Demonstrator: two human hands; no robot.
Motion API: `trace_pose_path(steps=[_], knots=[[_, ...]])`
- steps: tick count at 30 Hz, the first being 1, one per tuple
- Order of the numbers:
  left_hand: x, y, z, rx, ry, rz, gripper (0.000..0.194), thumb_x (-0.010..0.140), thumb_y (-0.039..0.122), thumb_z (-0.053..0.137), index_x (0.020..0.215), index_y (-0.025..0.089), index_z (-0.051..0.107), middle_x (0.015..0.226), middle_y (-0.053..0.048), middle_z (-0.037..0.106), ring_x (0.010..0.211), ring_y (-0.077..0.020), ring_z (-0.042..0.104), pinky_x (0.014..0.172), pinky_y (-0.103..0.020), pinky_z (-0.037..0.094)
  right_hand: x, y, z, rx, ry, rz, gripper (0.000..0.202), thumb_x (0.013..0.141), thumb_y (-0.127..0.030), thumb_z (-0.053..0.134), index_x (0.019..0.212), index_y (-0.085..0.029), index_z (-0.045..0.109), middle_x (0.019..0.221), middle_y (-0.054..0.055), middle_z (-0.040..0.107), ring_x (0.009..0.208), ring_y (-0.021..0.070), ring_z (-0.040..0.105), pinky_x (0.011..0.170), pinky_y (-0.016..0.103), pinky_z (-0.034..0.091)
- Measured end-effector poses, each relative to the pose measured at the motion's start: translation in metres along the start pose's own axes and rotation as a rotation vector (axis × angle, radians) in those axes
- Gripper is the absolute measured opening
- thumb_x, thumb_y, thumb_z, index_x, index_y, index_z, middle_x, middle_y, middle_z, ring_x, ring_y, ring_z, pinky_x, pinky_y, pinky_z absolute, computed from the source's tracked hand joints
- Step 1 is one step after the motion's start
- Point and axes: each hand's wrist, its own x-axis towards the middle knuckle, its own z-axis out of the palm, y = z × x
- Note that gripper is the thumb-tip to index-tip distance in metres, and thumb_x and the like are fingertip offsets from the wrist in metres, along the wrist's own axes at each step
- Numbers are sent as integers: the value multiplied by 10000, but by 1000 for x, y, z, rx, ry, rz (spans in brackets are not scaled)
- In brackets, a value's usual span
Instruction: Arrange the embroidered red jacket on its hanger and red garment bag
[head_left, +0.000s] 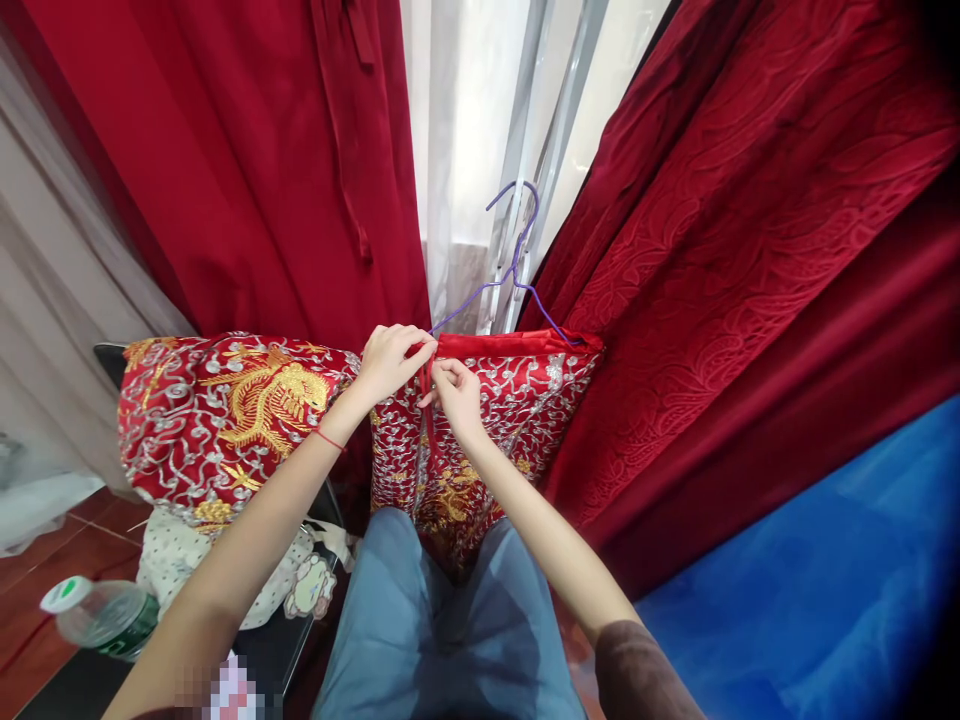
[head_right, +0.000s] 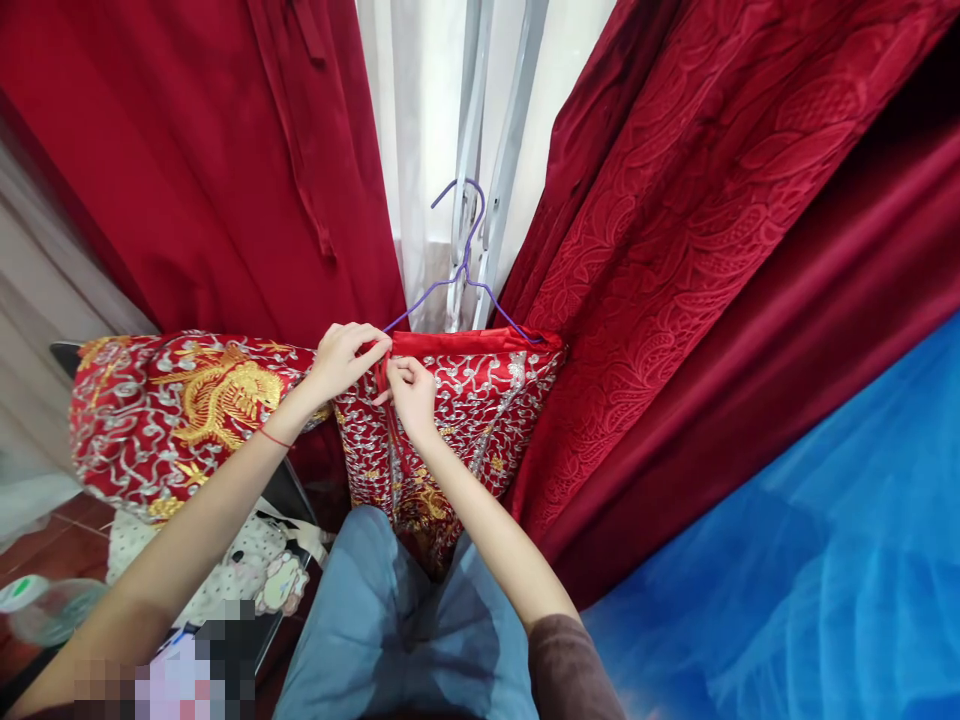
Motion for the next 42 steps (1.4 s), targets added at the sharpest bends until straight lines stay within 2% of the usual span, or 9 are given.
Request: trace_pose_path(steps=[6, 12, 19, 22, 26, 28, 31, 37, 42], knots=[[0, -6, -5, -4, -36, 64, 338, 913, 567, 562, 916, 253, 689, 965, -14, 746, 910, -215, 633, 824, -359, 392, -4, -8, -3, -38, 29, -85, 292, 823, -474, 638, 791, -189, 580, 676, -41, 631, 438, 101, 626, 446, 194, 393], [4, -5, 0, 26, 5, 8, 313, 957, 488, 524, 886, 237, 697, 946, -18, 755, 917, -215, 660, 797, -335, 406, -6, -9, -5, -109, 42, -131, 347, 819, -524, 672, 804, -184, 605, 779, -16, 685, 427, 74, 602, 452, 194, 414], [2, -4, 2, -29, 36, 29, 328, 976, 436, 503, 841, 217, 706, 899, -23, 756, 869, -195, 669, 793, -308, 416, -5, 3, -5, -47, -2, -27, 380, 826, -565, 653, 809, -197, 559, 623, -37, 667, 358, 93, 564, 383, 197, 402], [1, -4, -1, -56, 26, 26, 315, 967, 440, 521, 863, 215, 715, 919, -25, 757, 869, -194, 670, 765, -295, 414, -7, 1, -1, -54, 32, -39, 339, 849, -518, 639, 797, -195, 552, 622, -41, 654, 353, 78, 545, 396, 192, 399], [4, -5, -9, -68, -60, 23, 331, 919, 531, 572, 917, 234, 719, 936, -11, 754, 834, -186, 662, 701, -279, 392, -13, -7, 4, -86, 65, -118, 259, 883, -440, 602, 815, -197, 548, 681, -39, 653, 418, 77, 588, 454, 192, 440], [6, -4, -10, -25, -84, -4, 373, 910, 575, 561, 867, 236, 709, 875, -5, 741, 791, -184, 644, 658, -282, 360, -15, -10, 5, -88, 51, -129, 249, 894, -436, 585, 829, -200, 541, 696, -41, 647, 422, 73, 586, 454, 191, 435], [7, -1, -4, 64, -47, -29, 431, 942, 588, 496, 782, 228, 670, 797, -9, 704, 763, -186, 614, 617, -297, 309, -17, -9, 3, -83, 37, -115, 267, 886, -451, 593, 821, -199, 532, 680, -51, 627, 394, 68, 563, 430, 189, 407], [5, -4, 3, 192, 13, 118, 425, 1006, 511, 416, 792, 213, 631, 791, -29, 639, 822, -203, 579, 711, -327, 357, -11, -7, -3, -69, -6, -72, 321, 851, -506, 622, 801, -207, 517, 654, -64, 605, 404, 81, 581, 430, 194, 405], [11, -8, -16, 217, -168, 302, 340, 1017, 458, 436, 959, 202, 652, 920, -45, 632, 827, -190, 602, 681, -296, 386, -8, -9, -3, -73, -1, -94, 315, 845, -507, 635, 799, -206, 550, 664, -62, 591, 427, 86, 583, 453, 205, 409]])
